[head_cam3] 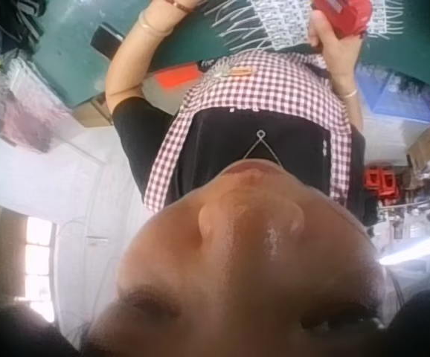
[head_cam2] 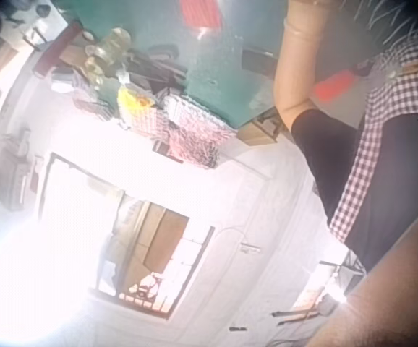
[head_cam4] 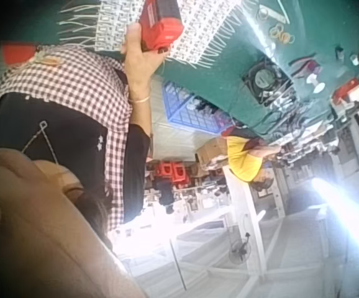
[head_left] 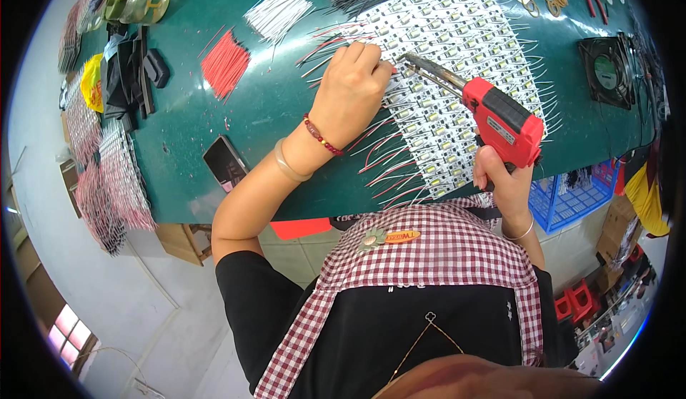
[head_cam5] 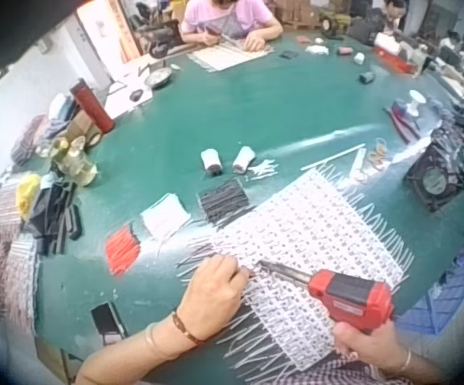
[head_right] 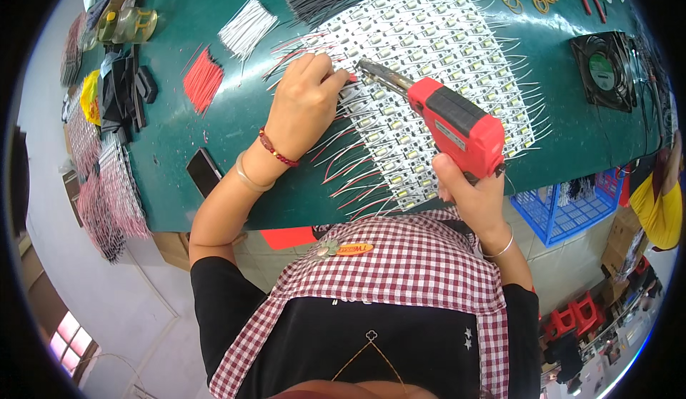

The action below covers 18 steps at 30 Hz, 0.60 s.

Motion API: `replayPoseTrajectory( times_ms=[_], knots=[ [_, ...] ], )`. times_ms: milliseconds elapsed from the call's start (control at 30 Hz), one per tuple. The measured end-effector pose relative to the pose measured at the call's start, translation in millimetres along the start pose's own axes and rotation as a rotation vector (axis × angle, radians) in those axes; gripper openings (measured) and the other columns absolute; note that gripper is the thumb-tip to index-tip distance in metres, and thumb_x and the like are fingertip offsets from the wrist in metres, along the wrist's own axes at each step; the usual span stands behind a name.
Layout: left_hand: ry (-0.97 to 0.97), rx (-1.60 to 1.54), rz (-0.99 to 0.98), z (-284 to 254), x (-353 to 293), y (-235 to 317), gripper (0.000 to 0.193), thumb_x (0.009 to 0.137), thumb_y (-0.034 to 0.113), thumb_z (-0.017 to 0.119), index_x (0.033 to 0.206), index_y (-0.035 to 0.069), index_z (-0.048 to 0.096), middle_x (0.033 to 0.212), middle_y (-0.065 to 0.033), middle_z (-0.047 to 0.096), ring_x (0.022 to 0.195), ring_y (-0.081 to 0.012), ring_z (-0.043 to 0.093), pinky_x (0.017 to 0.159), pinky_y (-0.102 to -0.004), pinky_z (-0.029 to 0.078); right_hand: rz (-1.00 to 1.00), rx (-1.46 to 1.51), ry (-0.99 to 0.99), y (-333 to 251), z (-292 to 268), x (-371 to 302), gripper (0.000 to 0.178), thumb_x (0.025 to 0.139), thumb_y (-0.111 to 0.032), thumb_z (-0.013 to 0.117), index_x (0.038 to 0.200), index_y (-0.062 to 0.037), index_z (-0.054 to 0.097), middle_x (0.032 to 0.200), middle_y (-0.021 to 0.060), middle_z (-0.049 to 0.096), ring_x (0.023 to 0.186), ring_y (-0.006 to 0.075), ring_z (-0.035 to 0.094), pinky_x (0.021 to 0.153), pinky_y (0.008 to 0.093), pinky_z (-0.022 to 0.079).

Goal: The person uses a red soldering iron to solder wires onto a large LED panel. They repeatedly pick up red and white wires from piles on the table and attach them to specific points on the panel, working systematically across the surface.

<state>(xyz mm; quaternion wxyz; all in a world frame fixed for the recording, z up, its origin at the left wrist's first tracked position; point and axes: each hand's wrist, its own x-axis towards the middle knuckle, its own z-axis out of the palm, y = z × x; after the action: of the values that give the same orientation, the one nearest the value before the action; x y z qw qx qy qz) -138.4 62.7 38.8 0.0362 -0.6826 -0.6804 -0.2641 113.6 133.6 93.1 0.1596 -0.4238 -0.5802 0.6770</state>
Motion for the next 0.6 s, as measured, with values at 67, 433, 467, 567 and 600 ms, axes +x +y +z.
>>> replayPoseTrajectory(
  times_ms=[67, 433, 467, 567, 600],
  knots=[
    [0.0, -0.007, 0.008, 1.0, -1.0, -1.5, 0.011, 0.072, 0.0, 0.064, 0.083, 0.003, 0.068, 0.075, -0.0078, 0.048, 0.072, -0.0237, 0.051, 0.066, -0.0352, 0.043, -0.001, -0.014, -0.005, -0.7, -0.2, 0.8, 0.029, 0.094, -0.006, 0.053, 0.115, 0.013, 0.051, 0.058, 0.0032, 0.051, 0.046, 0.0099, 0.048, 0.046, 0.0237, 0.04],
    [0.057, -0.057, -0.001, 6.2, -7.9, -4.9, 0.013, 0.074, -0.002, 0.064, 0.085, 0.005, 0.067, 0.074, -0.0065, 0.045, 0.07, -0.0222, 0.049, 0.066, -0.0341, 0.042, 0.014, -0.054, -0.003, 1.1, -1.7, 2.2, 0.022, 0.094, -0.009, 0.056, 0.107, 0.0089, 0.054, 0.058, 0.0025, 0.053, 0.047, 0.009, 0.05, 0.045, 0.0223, 0.039],
    [0.058, -0.061, -0.003, 6.7, -8.0, -4.8, 0.013, 0.074, -0.002, 0.064, 0.085, 0.005, 0.067, 0.074, -0.0064, 0.045, 0.07, -0.0222, 0.049, 0.066, -0.0341, 0.042, 0.01, -0.057, 0.002, 1.2, -1.0, 2.2, 0.021, 0.094, -0.009, 0.056, 0.105, 0.008, 0.055, 0.058, 0.0024, 0.053, 0.047, 0.0089, 0.05, 0.045, 0.0221, 0.039],
    [0.052, -0.055, -0.005, 7.3, -8.5, -4.7, 0.014, 0.073, -0.002, 0.063, 0.086, 0.004, 0.067, 0.074, -0.0065, 0.045, 0.071, -0.0224, 0.049, 0.066, -0.0343, 0.042, -0.007, -0.06, 0.011, 0.3, 0.2, 2.2, 0.015, 0.094, -0.01, 0.056, 0.09, 0.0041, 0.057, 0.058, 0.0023, 0.053, 0.047, 0.0089, 0.05, 0.045, 0.0222, 0.039],
    [0.048, -0.05, -0.005, 7.2, -8.6, -4.8, 0.015, 0.073, -0.003, 0.063, 0.086, 0.004, 0.066, 0.074, -0.0066, 0.045, 0.071, -0.0226, 0.049, 0.066, -0.0343, 0.042, -0.004, -0.075, 0.003, -0.7, 0.5, 2.7, 0.016, 0.094, -0.01, 0.056, 0.086, 0.0029, 0.057, 0.057, 0.0024, 0.053, 0.047, 0.0089, 0.05, 0.045, 0.0224, 0.039]
  ],
)
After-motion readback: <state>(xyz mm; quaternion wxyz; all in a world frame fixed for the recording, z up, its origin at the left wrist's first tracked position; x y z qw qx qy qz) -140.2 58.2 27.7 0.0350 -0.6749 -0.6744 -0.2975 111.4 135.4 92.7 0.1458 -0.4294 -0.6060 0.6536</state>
